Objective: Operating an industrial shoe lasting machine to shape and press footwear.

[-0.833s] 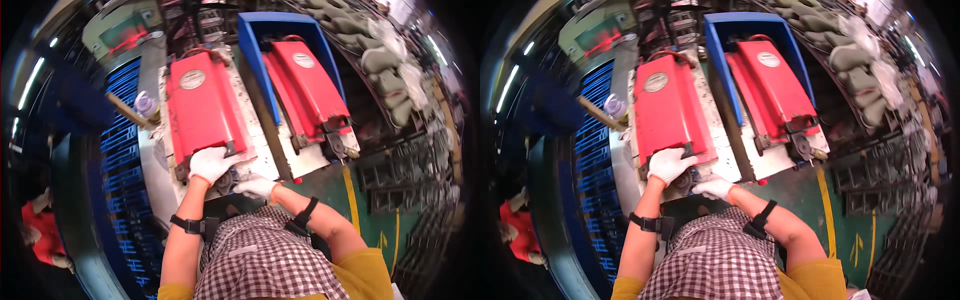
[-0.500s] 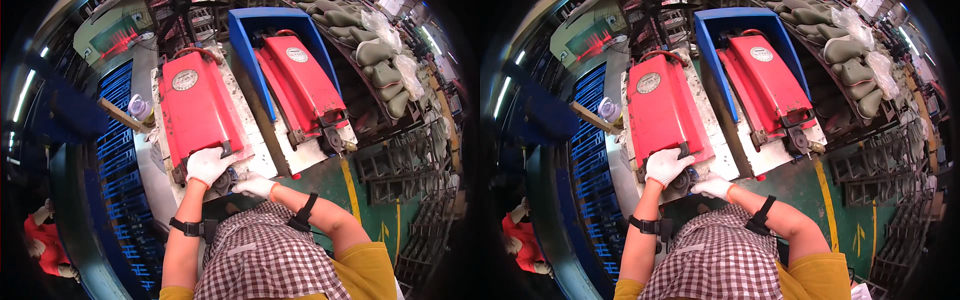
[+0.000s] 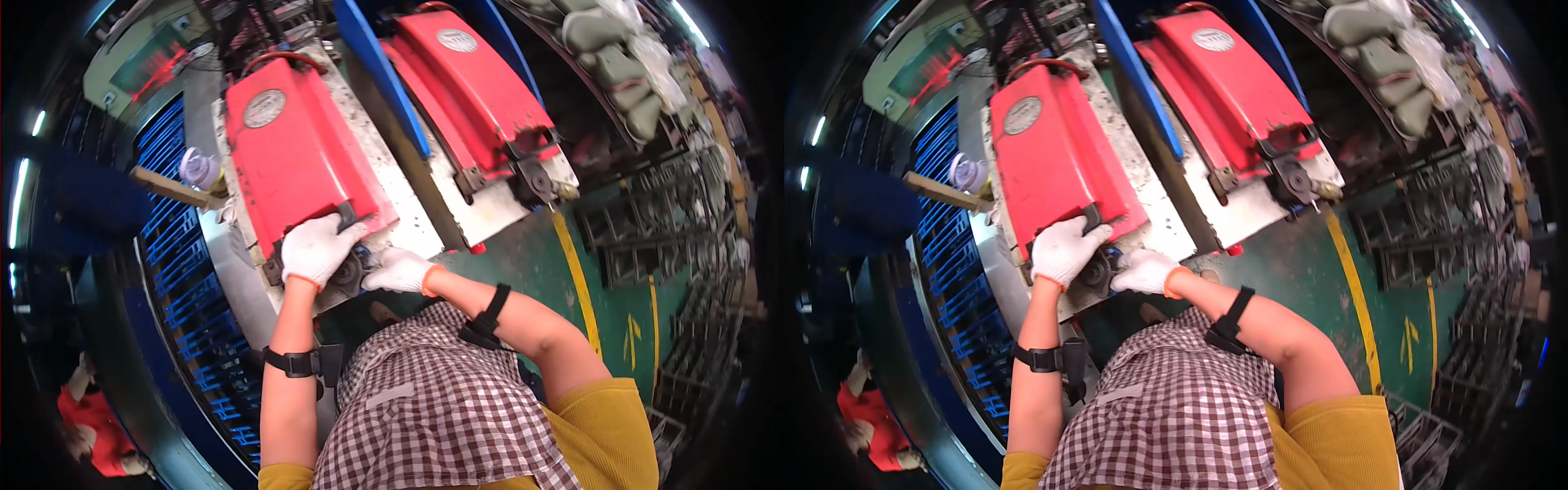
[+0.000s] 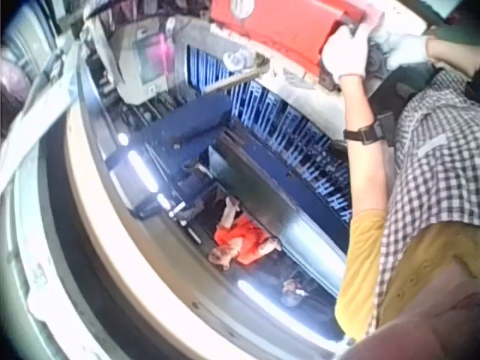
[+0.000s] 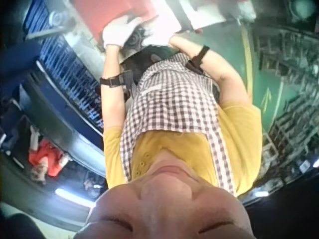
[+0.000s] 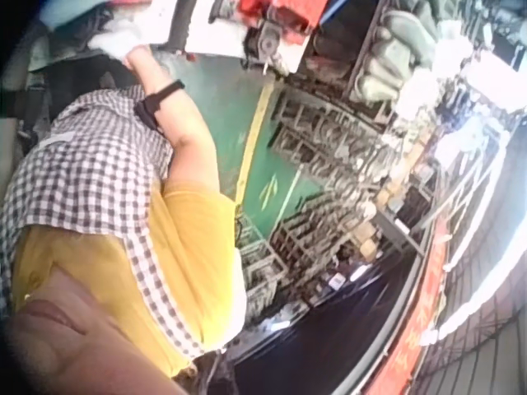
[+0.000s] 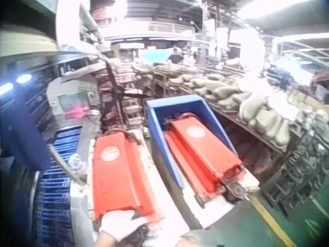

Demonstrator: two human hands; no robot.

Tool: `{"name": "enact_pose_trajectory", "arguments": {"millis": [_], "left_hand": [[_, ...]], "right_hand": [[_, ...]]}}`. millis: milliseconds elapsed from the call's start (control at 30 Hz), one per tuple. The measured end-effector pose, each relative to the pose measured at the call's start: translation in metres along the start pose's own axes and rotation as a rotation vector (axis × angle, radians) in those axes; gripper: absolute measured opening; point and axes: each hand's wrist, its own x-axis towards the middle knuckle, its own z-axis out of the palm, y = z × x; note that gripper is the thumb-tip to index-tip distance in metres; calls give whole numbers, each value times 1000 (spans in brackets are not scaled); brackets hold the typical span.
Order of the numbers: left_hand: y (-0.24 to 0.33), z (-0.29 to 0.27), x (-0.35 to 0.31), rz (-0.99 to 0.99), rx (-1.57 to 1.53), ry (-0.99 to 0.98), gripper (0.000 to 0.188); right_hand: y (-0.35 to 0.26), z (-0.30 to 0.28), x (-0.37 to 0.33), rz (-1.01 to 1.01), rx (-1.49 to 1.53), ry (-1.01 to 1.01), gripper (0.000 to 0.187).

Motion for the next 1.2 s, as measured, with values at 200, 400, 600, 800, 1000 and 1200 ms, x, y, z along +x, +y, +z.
{"name": "enact_pose_trajectory", "arguments": {"millis": [200, 400, 600, 800, 1000, 1200], "left_hand": [[-1, 2, 4, -9, 36, 4, 61], [-6, 6, 4, 21, 20, 12, 60], [-5, 4, 3, 65, 25, 15, 62], [-9, 9, 5, 64, 20, 13, 62], [-14, 4, 5, 90, -48, -38, 64], [-15, 1, 1, 52, -4, -37, 64]], "right_hand": [[-5, -6, -5, 58, 120, -37, 40], [3, 2, -1, 28, 39, 39, 43], [27, 14, 13, -87, 192, 80, 39], [17, 10, 6, -23, 308, 28, 34], [-12, -15, -1, 173, 325, -253, 38], [-23, 1, -13, 48, 169, 11, 47]]}}
